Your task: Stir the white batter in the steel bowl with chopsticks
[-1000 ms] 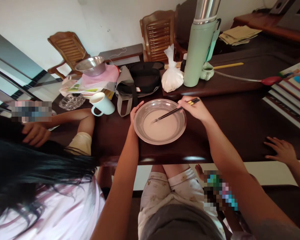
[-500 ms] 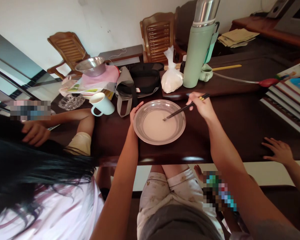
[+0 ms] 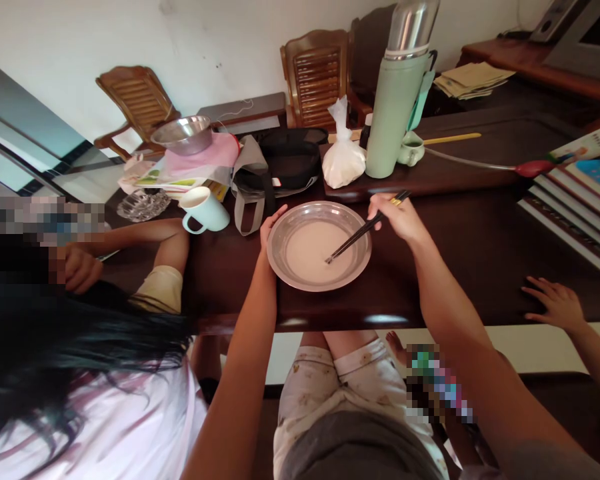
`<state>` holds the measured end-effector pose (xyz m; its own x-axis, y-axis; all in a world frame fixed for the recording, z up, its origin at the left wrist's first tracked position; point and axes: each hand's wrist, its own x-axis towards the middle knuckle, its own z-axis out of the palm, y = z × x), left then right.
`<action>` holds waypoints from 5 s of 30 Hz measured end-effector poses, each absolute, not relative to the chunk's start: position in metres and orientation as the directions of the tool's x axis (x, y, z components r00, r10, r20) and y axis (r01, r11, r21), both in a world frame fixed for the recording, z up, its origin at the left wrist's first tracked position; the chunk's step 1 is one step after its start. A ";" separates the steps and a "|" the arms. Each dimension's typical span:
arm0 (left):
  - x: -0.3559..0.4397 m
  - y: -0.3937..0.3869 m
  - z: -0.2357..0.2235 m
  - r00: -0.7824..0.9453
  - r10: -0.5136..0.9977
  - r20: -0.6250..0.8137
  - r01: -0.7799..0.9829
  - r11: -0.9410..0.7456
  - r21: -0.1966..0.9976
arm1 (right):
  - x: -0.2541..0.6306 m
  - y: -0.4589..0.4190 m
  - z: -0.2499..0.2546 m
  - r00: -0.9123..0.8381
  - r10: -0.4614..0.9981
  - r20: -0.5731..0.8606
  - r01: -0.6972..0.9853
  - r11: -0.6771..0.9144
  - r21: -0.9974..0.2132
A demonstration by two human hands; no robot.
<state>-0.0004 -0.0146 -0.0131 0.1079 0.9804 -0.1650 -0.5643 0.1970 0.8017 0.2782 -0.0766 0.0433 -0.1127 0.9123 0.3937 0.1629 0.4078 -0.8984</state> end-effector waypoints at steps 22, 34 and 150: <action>0.001 -0.015 -0.015 0.099 0.982 -0.158 -0.555 0.186 0.811 | 0.284 -0.073 0.041 -0.030 0.911 0.411 0.189 0.409 -0.893; 0.001 -0.014 -0.016 0.088 0.983 -0.161 -0.552 0.182 0.814 | 0.282 -0.074 0.041 -0.069 0.907 0.415 0.169 0.421 -0.891; 0.001 -0.010 -0.018 0.066 0.987 -0.144 -0.491 0.158 0.857 | 0.279 -0.069 0.035 -0.172 0.925 0.339 0.267 0.375 -0.888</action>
